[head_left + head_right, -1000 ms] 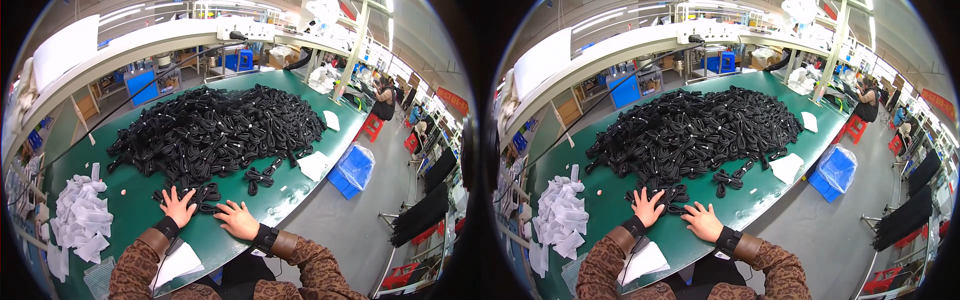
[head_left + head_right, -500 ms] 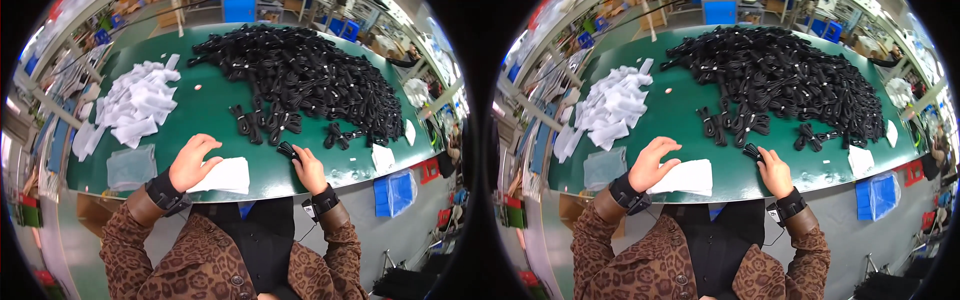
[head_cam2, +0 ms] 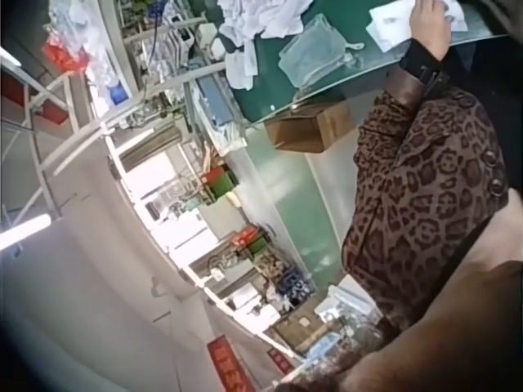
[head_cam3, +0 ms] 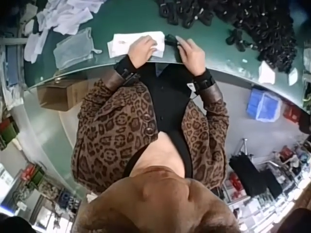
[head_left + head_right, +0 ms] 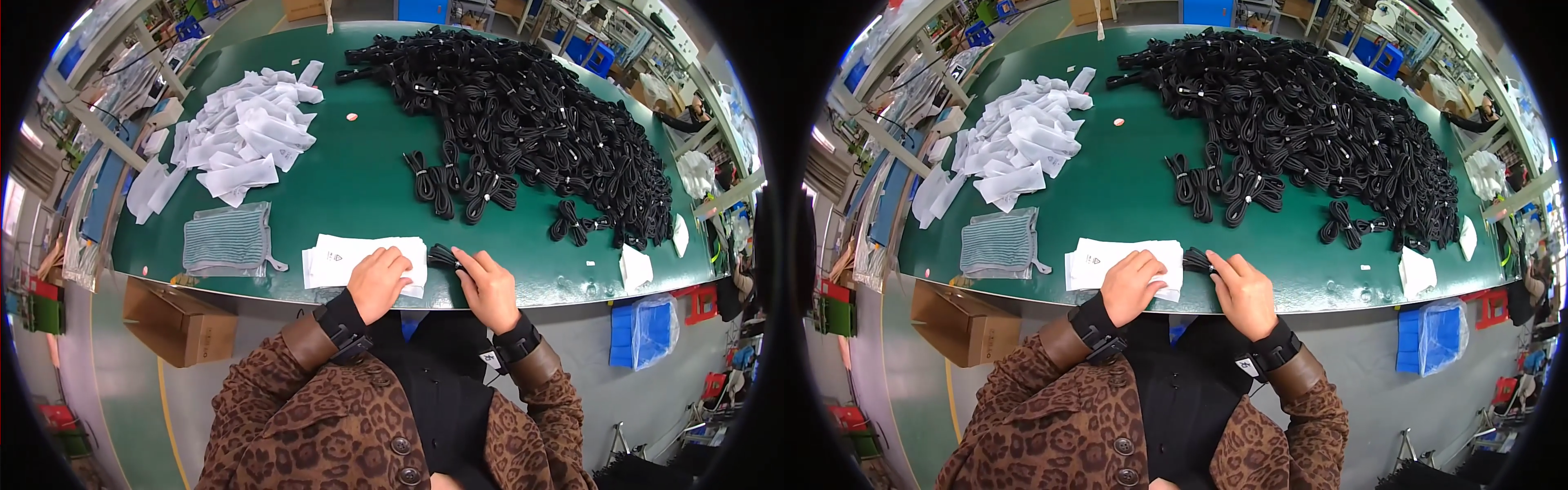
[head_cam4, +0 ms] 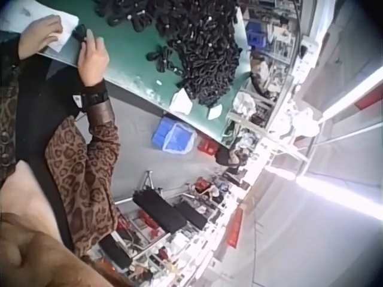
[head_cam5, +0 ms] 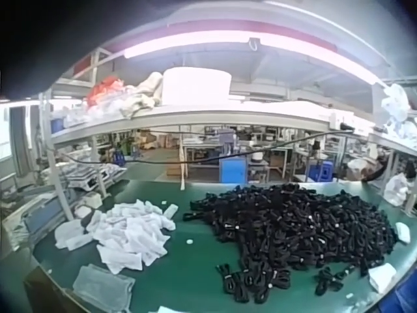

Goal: The person packages black cables by hand, picking up a cable from a pile, sliding it into a white plastic sleeve, and setting the packaged item aside.

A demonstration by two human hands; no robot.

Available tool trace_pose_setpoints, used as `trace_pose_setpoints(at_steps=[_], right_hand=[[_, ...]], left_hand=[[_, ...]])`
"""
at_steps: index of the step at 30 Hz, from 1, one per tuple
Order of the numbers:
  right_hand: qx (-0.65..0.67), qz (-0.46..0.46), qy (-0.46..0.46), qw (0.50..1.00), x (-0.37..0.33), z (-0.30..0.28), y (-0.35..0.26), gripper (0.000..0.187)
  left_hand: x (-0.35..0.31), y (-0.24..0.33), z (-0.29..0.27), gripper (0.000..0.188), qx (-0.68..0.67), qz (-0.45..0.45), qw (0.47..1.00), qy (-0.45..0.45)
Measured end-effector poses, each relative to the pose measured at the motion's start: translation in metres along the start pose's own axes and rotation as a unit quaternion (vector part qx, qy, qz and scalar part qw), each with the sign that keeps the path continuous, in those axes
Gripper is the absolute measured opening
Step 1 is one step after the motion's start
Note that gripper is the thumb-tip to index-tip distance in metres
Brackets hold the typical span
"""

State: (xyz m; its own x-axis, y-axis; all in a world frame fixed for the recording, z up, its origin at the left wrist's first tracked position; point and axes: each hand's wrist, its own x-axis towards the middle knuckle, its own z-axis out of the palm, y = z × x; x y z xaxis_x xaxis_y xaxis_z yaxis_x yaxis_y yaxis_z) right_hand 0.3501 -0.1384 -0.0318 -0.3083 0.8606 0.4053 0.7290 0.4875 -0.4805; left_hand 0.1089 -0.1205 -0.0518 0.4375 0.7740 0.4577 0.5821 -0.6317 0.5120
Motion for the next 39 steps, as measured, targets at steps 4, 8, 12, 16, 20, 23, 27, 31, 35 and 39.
trace_pose_setpoints(at_steps=[4,8,12,16,20,23,27,31,35,39], right_hand=[[-0.030,-0.060,0.025,0.997,0.003,0.002,-0.009,0.045],[-0.077,-0.090,0.014,0.993,-0.002,0.001,-0.009,0.049],[-0.089,-0.113,0.027,0.989,-0.001,0.002,-0.014,0.055],[-0.093,-0.108,0.030,0.989,0.001,0.004,-0.016,0.057],[-0.104,-0.102,0.035,0.989,0.000,0.005,-0.017,0.058],[-0.110,-0.104,0.040,0.988,0.001,0.004,-0.018,0.058],[-0.112,-0.119,0.032,0.986,0.002,0.004,-0.020,0.057],[-0.110,-0.143,-0.004,0.984,0.007,0.002,-0.018,0.052],[-0.006,-0.089,-0.063,0.994,0.008,0.004,-0.013,0.038],[0.324,0.244,-0.187,0.895,0.016,0.000,-0.006,0.026]], left_hand=[[-0.001,-0.001,0.004,0.014,-0.039,-0.062,0.997,-0.011],[0.000,-0.001,0.003,0.013,-0.110,-0.156,0.981,-0.014],[0.001,-0.002,0.003,0.012,-0.141,-0.169,0.975,0.004],[0.002,-0.003,0.003,0.012,-0.084,-0.066,0.994,0.023],[0.001,-0.006,0.003,0.012,-0.049,-0.040,0.998,0.002],[-0.001,-0.008,0.004,0.012,-0.090,-0.108,0.990,-0.007],[0.000,-0.009,0.003,0.010,-0.200,-0.196,0.960,0.013],[0.003,-0.005,-0.001,0.008,-0.259,-0.234,0.936,0.031],[0.008,0.001,-0.013,0.010,-0.207,-0.129,0.970,0.003],[0.020,0.007,-0.021,0.012,-0.141,0.047,0.989,0.000]])
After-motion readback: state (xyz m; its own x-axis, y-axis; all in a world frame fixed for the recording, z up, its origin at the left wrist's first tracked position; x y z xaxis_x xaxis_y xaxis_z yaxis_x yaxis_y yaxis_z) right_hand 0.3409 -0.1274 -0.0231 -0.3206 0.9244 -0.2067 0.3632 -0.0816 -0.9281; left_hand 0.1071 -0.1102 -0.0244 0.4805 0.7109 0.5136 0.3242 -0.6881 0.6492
